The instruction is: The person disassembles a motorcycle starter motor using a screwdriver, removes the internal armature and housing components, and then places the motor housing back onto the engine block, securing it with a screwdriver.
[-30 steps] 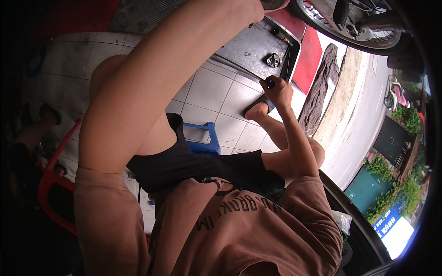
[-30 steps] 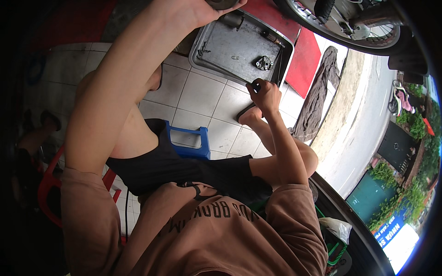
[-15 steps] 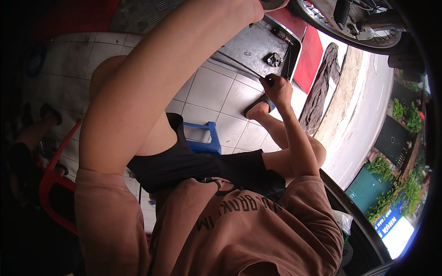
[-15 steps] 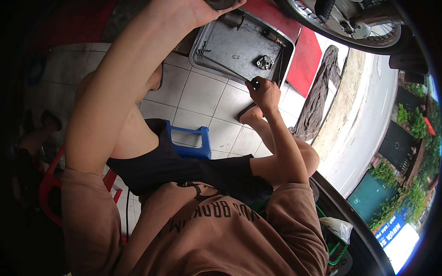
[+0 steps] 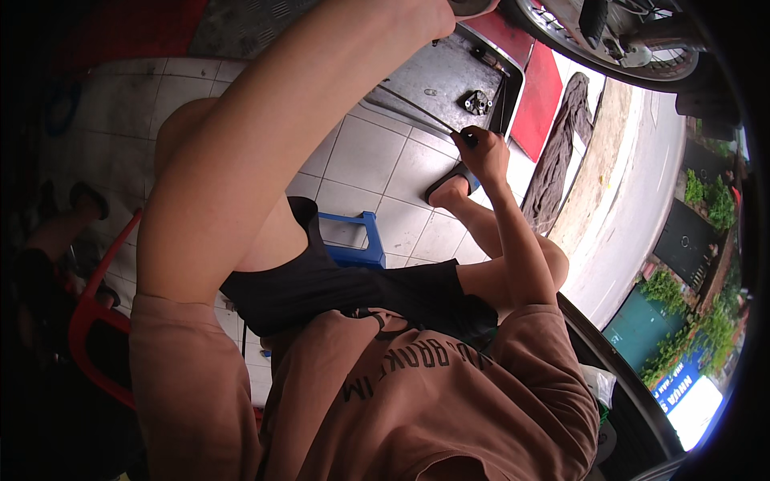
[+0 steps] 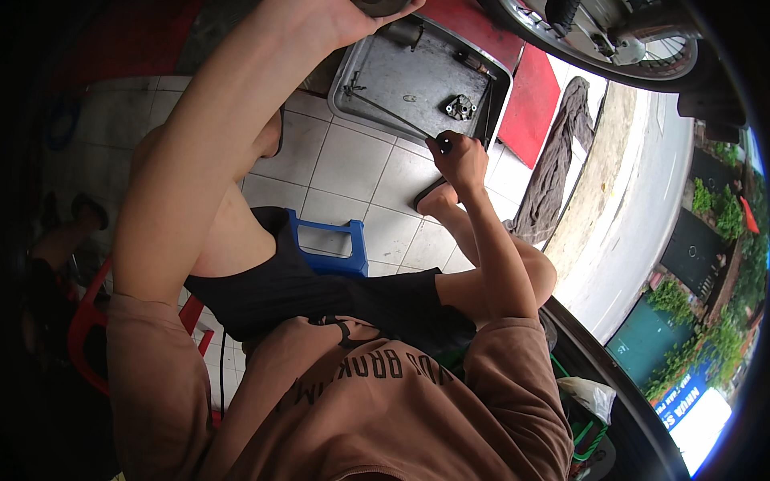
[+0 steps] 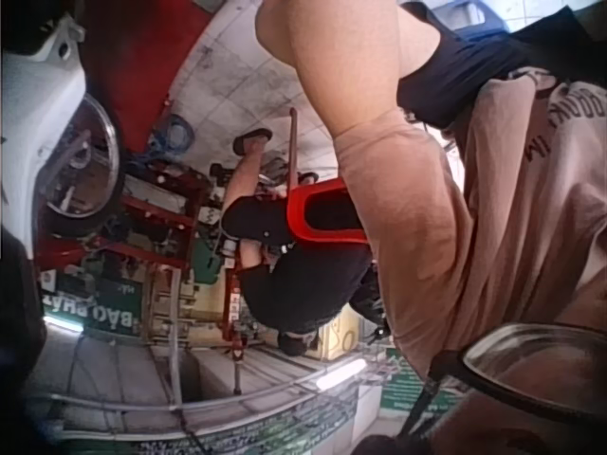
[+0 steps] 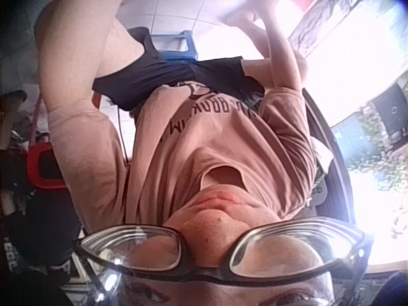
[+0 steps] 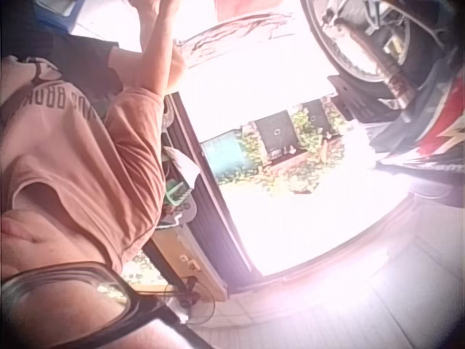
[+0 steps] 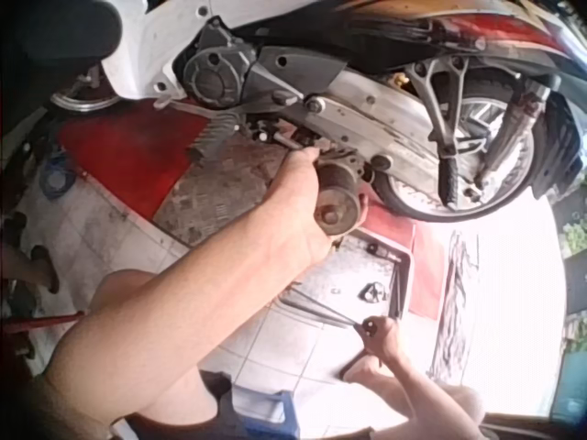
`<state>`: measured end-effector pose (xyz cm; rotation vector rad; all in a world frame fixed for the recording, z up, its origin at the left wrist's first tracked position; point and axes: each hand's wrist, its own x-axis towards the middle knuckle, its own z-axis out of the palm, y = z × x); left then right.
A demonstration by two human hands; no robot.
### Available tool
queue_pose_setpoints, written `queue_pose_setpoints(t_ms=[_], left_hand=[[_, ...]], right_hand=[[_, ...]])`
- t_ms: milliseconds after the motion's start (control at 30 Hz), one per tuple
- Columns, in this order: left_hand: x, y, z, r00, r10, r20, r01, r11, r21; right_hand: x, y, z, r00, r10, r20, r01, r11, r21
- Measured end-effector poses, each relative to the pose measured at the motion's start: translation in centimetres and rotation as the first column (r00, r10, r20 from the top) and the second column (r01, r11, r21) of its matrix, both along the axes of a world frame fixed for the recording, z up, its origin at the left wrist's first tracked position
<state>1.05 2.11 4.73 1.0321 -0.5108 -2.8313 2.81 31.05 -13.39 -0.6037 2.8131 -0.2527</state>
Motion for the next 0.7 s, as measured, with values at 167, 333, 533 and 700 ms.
queue_pose_setpoints(t_ms=[167,333,533,700], left_hand=[[-1.0,-0.3,-1.2,1.000,-0.025,-0.017,0.025,1.000,0.002],[-0.4,0.1,-0.6,1.000,-0.017,-0.021,0.016,0.999,-0.027],[-0.2,0.3,-0.2,0.999,-0.017,0.037,0.018,1.000,-0.021],[-0.1,0.4,0.1,0.998,-0.011,0.060,0.014,0.999,-0.043]], right_hand=[[-0.1,0.0,0.0,1.000,-0.001,0.013,0.001,1.000,-0.003],[-0.2,-0.4,0.6,1.000,0.002,0.019,-0.002,1.000,0.022],[-0.3,-0.2,0.3,1.000,0.020,-0.001,-0.020,0.999,0.050],[-0.2,-0.4,0.4,0.999,0.040,-0.023,-0.040,0.999,0.021]])
